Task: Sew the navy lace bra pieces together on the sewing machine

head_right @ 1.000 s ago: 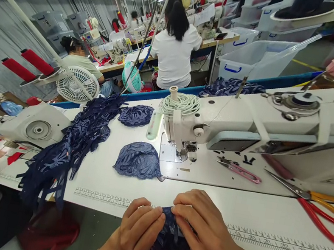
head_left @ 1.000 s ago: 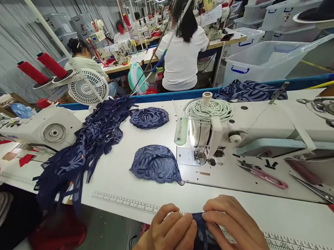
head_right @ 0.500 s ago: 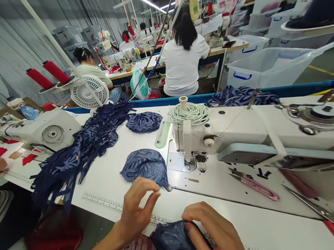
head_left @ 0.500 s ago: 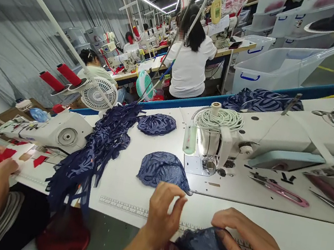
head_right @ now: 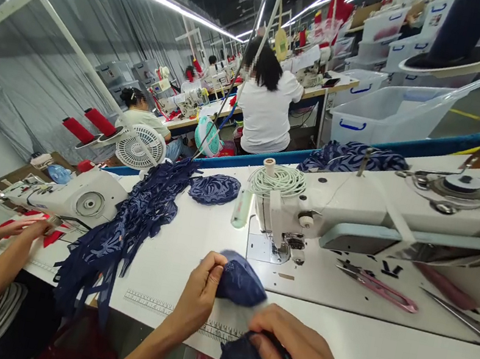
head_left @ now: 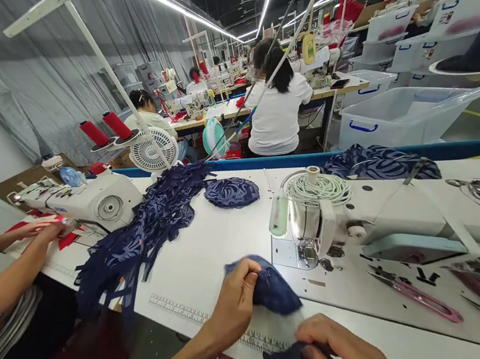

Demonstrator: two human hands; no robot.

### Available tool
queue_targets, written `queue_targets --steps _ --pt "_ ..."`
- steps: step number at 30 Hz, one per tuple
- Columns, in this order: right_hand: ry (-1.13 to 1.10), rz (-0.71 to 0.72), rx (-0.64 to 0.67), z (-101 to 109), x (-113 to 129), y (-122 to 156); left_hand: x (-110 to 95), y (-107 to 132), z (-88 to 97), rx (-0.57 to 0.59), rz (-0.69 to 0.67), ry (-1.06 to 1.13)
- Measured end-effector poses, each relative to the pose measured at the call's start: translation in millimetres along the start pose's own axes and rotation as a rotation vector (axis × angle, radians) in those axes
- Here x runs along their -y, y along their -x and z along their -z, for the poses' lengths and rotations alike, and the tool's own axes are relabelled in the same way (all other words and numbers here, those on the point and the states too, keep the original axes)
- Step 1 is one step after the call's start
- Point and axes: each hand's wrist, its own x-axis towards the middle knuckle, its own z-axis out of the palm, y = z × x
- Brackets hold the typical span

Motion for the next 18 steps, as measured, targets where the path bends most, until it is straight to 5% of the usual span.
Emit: queue_targets --steps 4,11,14,18 --pt "-0.034 -0.034 -0.053 -14.9 8.9 -22.5 -25.8 14.6 4.3 0.026 0.224 0.443" --pt "0.107 0.104 -0.241 -18.0 12.5 -34.9 -26.6 12.7 19.8 -0.065 0.188 0.371" --pt "0.096 0.148 -0.2 -9.9 26.4 -36.4 -31.3 1.9 30.5 -0.134 0.225 0.396" --pt "0.021 0.118 -0.114 -7.7 37.6 -40.8 -44.7 -2.3 32.9 0.046 0.27 0.566"
